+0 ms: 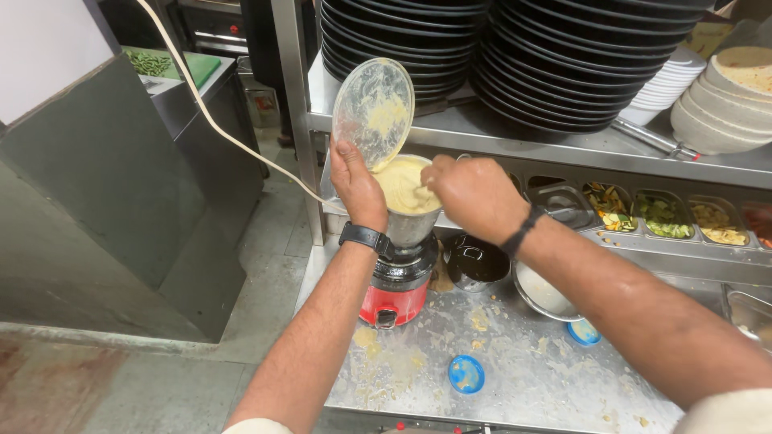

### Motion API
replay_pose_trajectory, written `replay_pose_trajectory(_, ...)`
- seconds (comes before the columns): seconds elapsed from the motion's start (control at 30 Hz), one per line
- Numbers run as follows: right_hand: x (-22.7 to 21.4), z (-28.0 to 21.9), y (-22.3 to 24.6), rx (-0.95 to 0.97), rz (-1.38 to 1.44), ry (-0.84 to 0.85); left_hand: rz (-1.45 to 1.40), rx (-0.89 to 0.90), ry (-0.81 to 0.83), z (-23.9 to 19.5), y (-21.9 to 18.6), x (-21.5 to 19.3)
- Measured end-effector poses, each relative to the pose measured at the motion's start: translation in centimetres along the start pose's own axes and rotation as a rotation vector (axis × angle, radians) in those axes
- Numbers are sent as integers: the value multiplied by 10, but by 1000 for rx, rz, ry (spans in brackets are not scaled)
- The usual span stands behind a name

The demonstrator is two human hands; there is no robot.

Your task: The person operates a blender to mix a yellow paste. They secure the lid, run the blender, then open it to stir the contents with a spoon, scraping the sides and lid to ensure even blending.

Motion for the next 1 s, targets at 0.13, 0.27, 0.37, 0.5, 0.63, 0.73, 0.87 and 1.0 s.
replay_pose_trajectory(0.13, 11, 4, -2, 44, -72, 93, -1, -15, 10, 3, 3, -2)
replay_pose_trajectory(0.27, 11, 2, 2, -24, -81, 75, -85, -63, 37, 3, 10, 2)
replay_pose_trajectory(0.37, 0, -4, -9, 50, -64, 19, -78, -62, 62, 1, 9, 4)
replay_pose_trajectory(0.5, -8, -1, -25, 112, -65, 10, -114, -44, 78, 8, 3, 7)
replay_pose_trajectory(0.63, -1, 2, -20, 152, -29, -68, -91, -47, 57, 3, 2, 1)
replay_pose_trajectory(0.73, 7, 9, -5, -11, -76, 0, -56, -62, 49, 6, 0, 3)
replay_pose_trajectory(0.87, -7, 4, -3, -143, -118, 103, 1, -28, 55, 5, 0, 4)
replay_pose_trajectory(1.0, -21, 14, -16, 43, -168, 41, -2, -29, 53, 6, 1, 4)
Point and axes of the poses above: each hand's wrist, its own z-axis towards the middle knuckle, its own x-axis out of the palm, y = z × x, the point moved 9 cm from there along z, towards the middle knuckle, and after that the axes turned 2 degrees about -x, right-handed, at the moved point
